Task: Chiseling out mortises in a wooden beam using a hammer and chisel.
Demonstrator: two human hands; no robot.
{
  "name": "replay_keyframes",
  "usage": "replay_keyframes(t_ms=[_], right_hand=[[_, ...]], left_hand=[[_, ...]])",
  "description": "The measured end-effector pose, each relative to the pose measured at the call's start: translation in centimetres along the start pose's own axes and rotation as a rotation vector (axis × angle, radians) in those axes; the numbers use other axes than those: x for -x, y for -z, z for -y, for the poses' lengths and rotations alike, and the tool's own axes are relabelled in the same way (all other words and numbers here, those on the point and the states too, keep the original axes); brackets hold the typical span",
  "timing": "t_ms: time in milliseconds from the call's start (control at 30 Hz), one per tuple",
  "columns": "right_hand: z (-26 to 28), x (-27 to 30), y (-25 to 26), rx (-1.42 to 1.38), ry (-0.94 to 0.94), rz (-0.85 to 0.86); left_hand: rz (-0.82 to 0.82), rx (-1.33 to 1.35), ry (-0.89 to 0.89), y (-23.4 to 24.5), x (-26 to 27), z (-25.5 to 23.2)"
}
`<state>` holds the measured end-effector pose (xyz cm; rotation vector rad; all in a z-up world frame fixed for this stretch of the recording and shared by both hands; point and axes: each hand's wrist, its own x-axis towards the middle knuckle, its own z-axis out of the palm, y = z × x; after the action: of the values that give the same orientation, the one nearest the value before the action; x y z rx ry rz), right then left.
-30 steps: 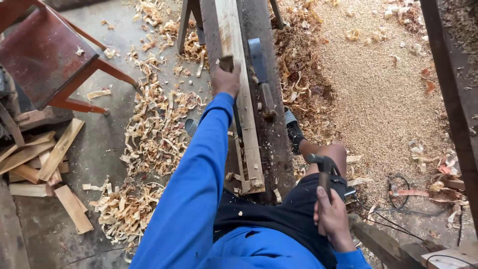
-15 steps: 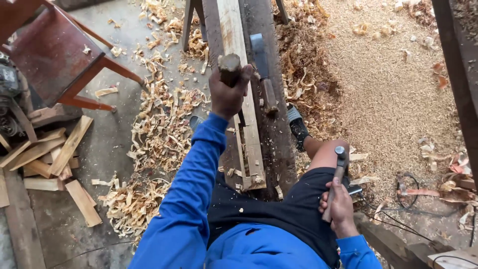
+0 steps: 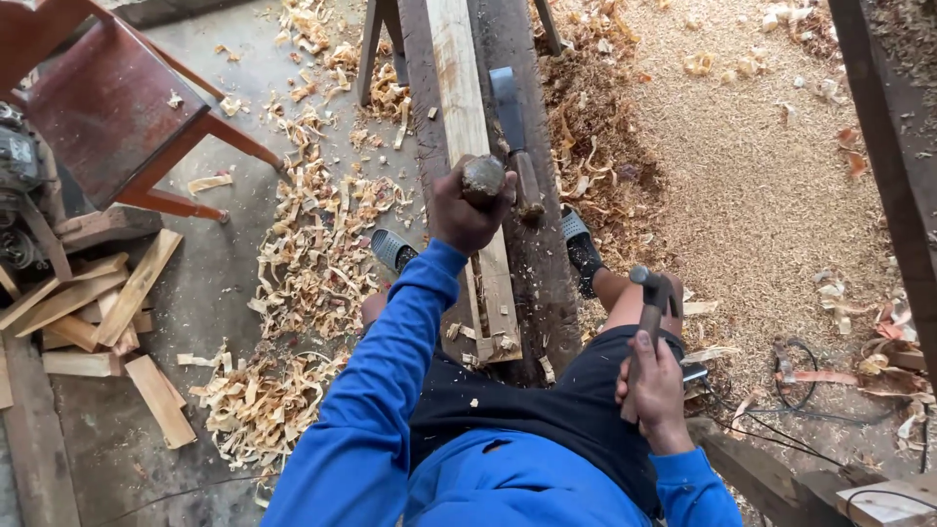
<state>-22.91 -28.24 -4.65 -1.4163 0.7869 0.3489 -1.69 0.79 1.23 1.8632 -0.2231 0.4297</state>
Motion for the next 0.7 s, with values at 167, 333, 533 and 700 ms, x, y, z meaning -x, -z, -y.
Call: replay_keyframes(t_ms=[167,333,533,700], right_hand=[[7.0,1.3,-4.2,0.094,0.189,0.107],[14.1,3.7,-7.1,0.271,0.599,0.249],[18.2,3.2,-12.1,-0.175,0.759,0.345],[20.0,-0.9,-13.8,0.929,0.707,0.268]], left_hand=[[-0.028,-0.026,-0.037,-0.4,0.4,0.4],[-0.066,-0.062,-0.058,-1.5,0.6,2.0],[-0.066,-0.061,0.029,-1.5,-0.1,2.7],[-0.100,-0.016,0.076,-3.0,0.6,8.8]])
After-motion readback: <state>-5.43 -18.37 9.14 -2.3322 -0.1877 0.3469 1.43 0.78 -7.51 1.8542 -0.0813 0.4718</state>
